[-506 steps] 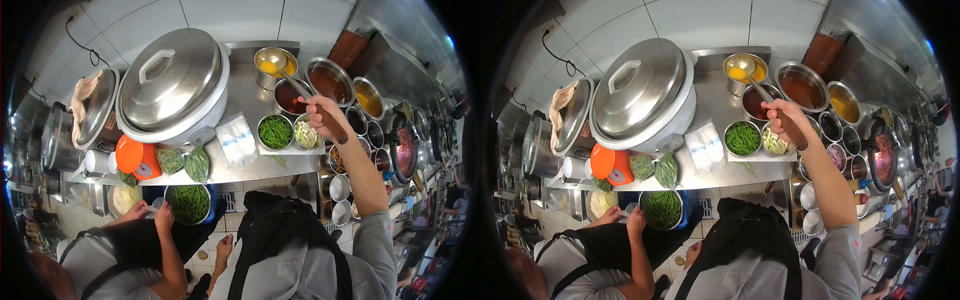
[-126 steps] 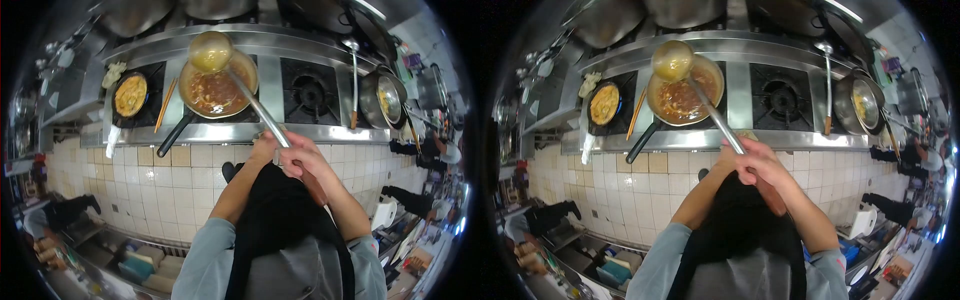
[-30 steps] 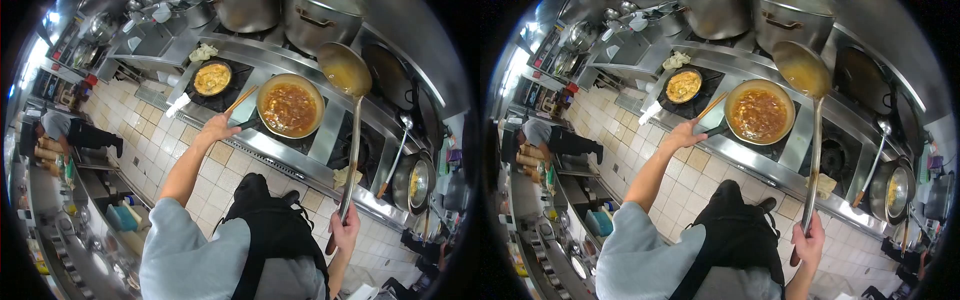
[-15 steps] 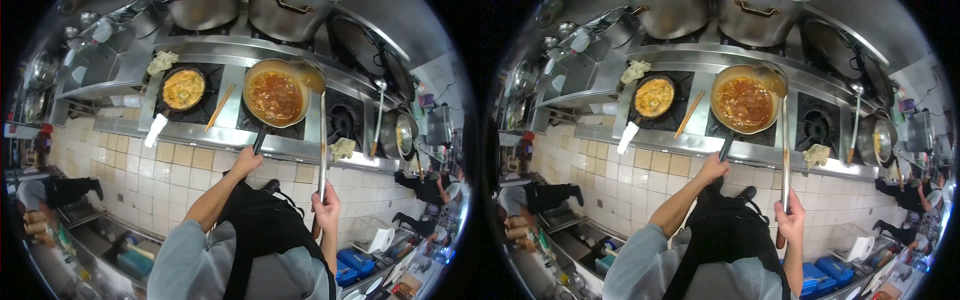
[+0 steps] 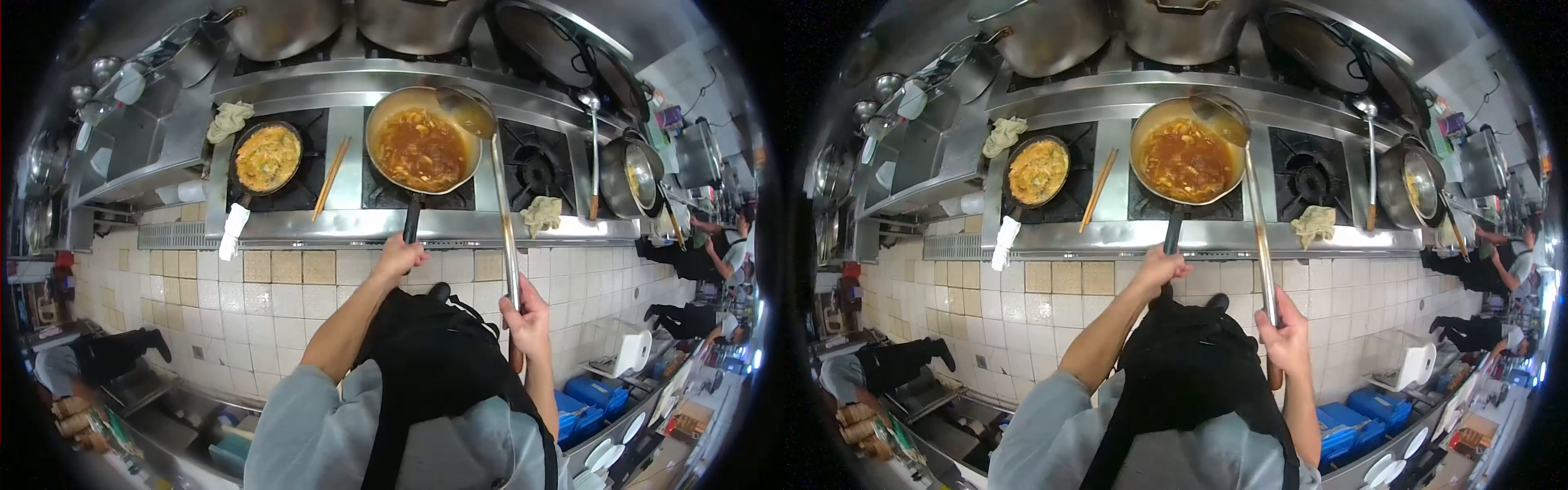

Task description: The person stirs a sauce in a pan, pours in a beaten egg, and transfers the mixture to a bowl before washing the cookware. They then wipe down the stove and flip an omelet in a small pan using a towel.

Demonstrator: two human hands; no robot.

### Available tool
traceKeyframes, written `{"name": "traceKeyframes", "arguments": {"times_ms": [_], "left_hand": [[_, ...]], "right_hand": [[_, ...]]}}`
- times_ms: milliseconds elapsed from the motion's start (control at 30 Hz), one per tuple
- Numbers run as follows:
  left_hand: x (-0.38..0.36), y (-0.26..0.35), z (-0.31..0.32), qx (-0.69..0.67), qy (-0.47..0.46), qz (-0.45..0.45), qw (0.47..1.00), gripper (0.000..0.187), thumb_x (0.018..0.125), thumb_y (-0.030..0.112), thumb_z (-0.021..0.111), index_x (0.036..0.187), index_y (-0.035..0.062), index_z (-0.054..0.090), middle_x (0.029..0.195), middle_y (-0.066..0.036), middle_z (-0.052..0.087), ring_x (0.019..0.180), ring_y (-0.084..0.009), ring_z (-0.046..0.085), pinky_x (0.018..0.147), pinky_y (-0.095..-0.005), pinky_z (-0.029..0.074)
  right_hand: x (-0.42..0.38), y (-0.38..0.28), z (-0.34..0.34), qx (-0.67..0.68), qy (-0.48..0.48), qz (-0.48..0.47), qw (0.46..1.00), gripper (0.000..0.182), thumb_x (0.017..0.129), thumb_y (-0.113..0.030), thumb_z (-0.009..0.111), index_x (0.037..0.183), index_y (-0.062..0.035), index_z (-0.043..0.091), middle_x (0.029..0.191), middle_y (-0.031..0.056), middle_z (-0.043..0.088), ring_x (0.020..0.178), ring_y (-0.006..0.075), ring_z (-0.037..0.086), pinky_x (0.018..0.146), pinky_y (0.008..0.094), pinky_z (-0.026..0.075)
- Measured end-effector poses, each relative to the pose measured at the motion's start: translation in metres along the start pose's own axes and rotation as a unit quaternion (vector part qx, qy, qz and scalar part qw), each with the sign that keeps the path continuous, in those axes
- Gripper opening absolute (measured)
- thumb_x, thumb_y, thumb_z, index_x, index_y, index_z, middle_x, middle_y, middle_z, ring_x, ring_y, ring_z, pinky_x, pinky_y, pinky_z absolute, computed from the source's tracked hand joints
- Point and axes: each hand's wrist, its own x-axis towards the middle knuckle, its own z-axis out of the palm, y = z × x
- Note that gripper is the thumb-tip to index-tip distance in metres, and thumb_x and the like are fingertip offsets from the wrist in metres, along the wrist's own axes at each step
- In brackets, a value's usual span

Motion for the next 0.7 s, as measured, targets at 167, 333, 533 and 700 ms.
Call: {"name": "traceKeyframes", "arguments": {"times_ms": [167, 333, 533, 700], "left_hand": [[-0.032, -0.003, 0.001, -0.028, -0.026, -0.070, 0.997, 0.014, 0.086, -0.001, 0.057, 0.098, 0.0036, 0.052, 0.074, -0.005, 0.057, 0.069, -0.0177, 0.066, 0.067, -0.0323, 0.058], [-0.044, 0.039, 0.008, 0.020, -0.069, -0.064, 0.995, 0.038, 0.090, 0.017, 0.072, 0.118, 0.0049, 0.050, 0.084, -0.003, 0.061, 0.081, -0.0151, 0.065, 0.069, -0.0315, 0.056], [-0.069, 0.020, -0.011, 0.136, 0.069, 0.064, 0.986, 0.068, 0.090, 0.022, 0.076, 0.142, -0.0027, 0.040, 0.110, -0.013, 0.068, 0.099, -0.0248, 0.067, 0.087, -0.0347, 0.055], [-0.115, 0.041, 0.019, 0.413, 0.144, 0.430, 0.790, 0.063, 0.087, 0.016, 0.077, 0.138, -0.0045, 0.046, 0.127, -0.023, 0.062, 0.120, -0.0384, 0.061, 0.102, -0.0378, 0.048]], "right_hand": [[0.001, -0.009, 0.002, 0.029, -0.004, 0.040, 0.999, 0.057, 0.089, -0.002, 0.066, 0.143, 0.0046, 0.047, 0.079, -0.0005, 0.058, 0.057, 0.0051, 0.050, 0.051, 0.0221, 0.045], [0.027, -0.004, 0.013, 0.022, -0.029, 0.065, 0.997, 0.057, 0.090, -0.005, 0.067, 0.143, 0.0052, 0.047, 0.081, -0.0005, 0.057, 0.060, 0.0054, 0.050, 0.051, 0.0229, 0.045], [0.050, -0.003, 0.023, 0.010, -0.051, 0.060, 0.997, 0.056, 0.091, -0.005, 0.065, 0.143, 0.0049, 0.047, 0.078, -0.0007, 0.055, 0.058, 0.0055, 0.050, 0.050, 0.0231, 0.044], [0.055, -0.004, 0.019, 0.136, -0.078, 0.053, 0.986, 0.052, 0.091, -0.001, 0.064, 0.141, 0.0032, 0.050, 0.075, -0.0001, 0.055, 0.054, 0.0063, 0.049, 0.047, 0.0234, 0.041]]}}
